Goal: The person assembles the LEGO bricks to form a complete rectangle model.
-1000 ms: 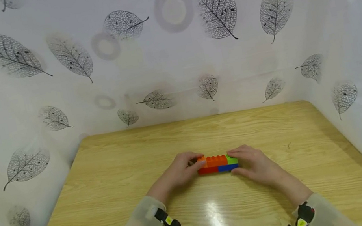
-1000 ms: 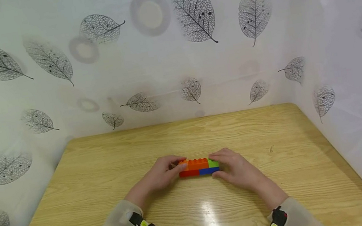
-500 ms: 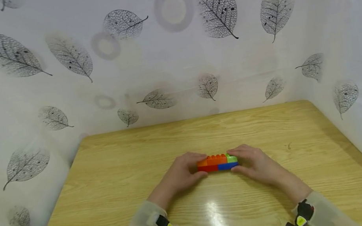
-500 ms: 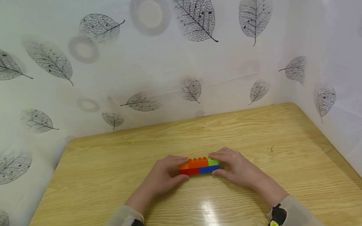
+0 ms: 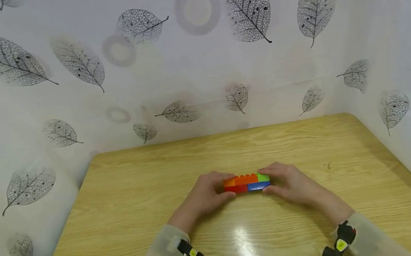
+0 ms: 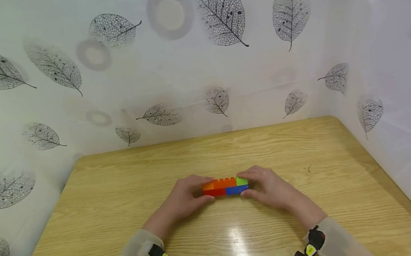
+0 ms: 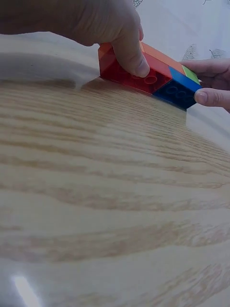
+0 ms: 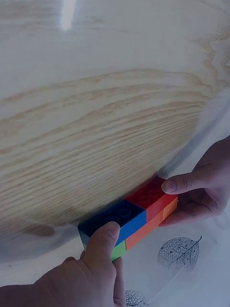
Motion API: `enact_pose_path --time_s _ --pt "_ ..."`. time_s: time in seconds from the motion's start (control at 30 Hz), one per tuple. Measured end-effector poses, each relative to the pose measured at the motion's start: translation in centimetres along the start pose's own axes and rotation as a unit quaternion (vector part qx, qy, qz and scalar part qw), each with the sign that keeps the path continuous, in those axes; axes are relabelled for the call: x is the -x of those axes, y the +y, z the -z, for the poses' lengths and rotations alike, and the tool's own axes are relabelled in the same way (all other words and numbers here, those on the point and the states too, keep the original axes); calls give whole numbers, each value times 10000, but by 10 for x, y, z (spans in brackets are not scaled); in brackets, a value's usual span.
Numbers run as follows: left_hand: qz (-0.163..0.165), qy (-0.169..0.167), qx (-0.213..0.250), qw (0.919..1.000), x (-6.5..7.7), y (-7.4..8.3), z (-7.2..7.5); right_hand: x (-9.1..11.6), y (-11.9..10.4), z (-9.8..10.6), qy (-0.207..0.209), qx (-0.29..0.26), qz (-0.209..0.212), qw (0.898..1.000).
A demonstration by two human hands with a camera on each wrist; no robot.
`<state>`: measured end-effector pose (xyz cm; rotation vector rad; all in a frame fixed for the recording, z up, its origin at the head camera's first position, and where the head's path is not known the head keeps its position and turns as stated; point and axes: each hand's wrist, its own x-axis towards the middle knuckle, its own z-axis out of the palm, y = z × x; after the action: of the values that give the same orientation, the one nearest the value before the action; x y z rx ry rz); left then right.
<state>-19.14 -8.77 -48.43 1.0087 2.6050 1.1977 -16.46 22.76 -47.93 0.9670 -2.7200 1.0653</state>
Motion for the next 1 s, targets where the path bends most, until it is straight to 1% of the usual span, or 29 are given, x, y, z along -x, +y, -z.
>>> enact_pose_path --time_s 0.1,0.33,0.5,0.63,0.8,1.0 --pt "29 -62 52 10000 -2 1 2 -2 2 1 -44 -46 -9 10000" --pt "339 -218 225 9989 -4 4 5 -5 6 4 -213 -188 -189 9994" --pt "545 -264 331 9976 -7 1 5 -8 5 6 -340 -363 -461 9977" --pt "640 -299 417 9966 -9 -2 5 -10 5 7 -448 -411 -652 9960" --pt "793 -344 574 9946 -11 -5 6 -14 9 9 -606 -449 -764 9942" --pt "859 -383 548 9941 -13 -6 8 -16 10 10 -724 -483 -889 9922"
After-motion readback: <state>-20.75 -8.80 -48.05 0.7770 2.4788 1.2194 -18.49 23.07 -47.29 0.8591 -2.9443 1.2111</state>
